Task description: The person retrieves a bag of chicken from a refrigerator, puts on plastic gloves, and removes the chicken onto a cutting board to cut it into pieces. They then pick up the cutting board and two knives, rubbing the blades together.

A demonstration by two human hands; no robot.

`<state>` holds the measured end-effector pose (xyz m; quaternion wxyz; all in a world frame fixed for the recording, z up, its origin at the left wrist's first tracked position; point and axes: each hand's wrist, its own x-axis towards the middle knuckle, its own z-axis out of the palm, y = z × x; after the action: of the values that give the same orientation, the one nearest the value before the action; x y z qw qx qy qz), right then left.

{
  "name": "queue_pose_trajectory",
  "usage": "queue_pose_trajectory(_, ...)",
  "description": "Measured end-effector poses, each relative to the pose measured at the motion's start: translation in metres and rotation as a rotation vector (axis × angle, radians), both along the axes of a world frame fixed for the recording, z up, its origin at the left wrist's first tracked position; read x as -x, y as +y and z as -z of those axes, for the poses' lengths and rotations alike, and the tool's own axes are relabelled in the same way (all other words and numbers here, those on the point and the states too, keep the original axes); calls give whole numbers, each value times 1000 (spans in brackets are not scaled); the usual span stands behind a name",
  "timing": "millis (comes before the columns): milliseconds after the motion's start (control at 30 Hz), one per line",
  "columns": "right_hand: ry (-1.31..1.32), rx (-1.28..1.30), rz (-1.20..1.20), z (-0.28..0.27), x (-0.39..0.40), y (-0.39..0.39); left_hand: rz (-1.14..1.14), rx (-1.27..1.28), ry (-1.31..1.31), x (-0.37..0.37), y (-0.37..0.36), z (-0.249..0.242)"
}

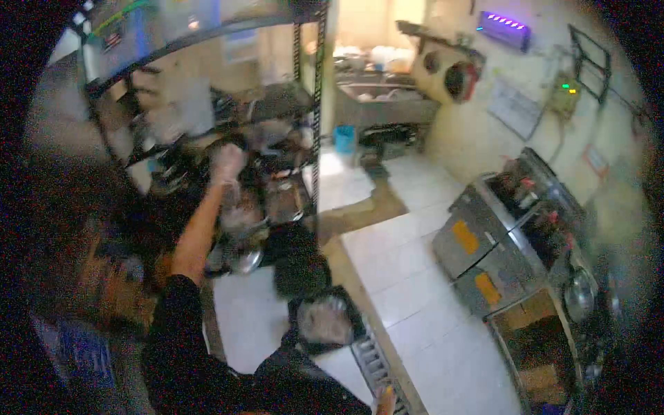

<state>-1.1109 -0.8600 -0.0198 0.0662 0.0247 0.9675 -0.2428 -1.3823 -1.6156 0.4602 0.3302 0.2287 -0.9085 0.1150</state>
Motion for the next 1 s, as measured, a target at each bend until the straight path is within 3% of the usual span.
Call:
queue_pose_trajectory(33, 3, -8, 46, -7, -3, -10, 187, -531, 279, 3, 9, -57)
queue_pose_trajectory(67, -18, -16, 96, -13, -28, -19, 110, -319, 341, 56, -35, -60)
queue_pose_trajectory(100, -18, -26, 144, -24, -37, -26, 122, -571, 226, 84, -56, -86)
queue_pose_trajectory(133, -2, -40, 188, -35, -28, -31, 21, -354, 258, 89, -43, -114)
queue_pose_trajectory(167, 3, -56, 233, -47, -29, -35, -74, -421, 36, 134, -75, -113)
queue_pose_trajectory(200, -10, -74, 273, -54, -45, -37, -88, -186, -143, 153, -89, -107)
queue_pose_trajectory(233, -32, -87, 306, -56, -63, -41, -88, -448, -76, 119, -38, -143)
queue_pose_trajectory(333, -135, -94, 340, -57, -138, -84, -152, -426, -314, 179, -100, -97)
queue_pose_trajectory(367, -156, -95, 332, -57, -147, -94, -176, -481, -349, 137, -54, -134)
queue_pose_trajectory(500, -218, -96, 282, -49, -172, -107, -179, -655, -443, 136, -81, -130)
queue_pose_trajectory(633, -266, -94, 239, -33, -190, -108, -208, -599, -491, 153, -111, -114)
queue_pose_trajectory(733, -313, -85, 232, -26, -218, -118, -94, -477, -526, 187, -149, -86)
queue_pose_trajectory(833, -370, -61, 216, 63, -284, -106, 8, -302, -494, 185, -149, -69)
queue_pose_trajectory(867, -373, -54, 221, -44, -249, -140, 14, -259, -426, 184, -143, -62)
queue_pose_trajectory(900, -391, 218, 627, -151, -202, -185, 20, -217, -357, 178, -135, -60)
queue_pose_trajectory(933, -395, 492, 1028, -199, -188, -202, 22, -212, -359, 167, -115, -58)
queue_pose_trajectory(967, -397, 494, 1029, -172, -194, -194, 152, -489, 86, 152, -85, -57)
queue_pose_trajectory(1000, -187, 172, 978, -136, -195, -186, 279, -753, 540, 134, -54, -55)
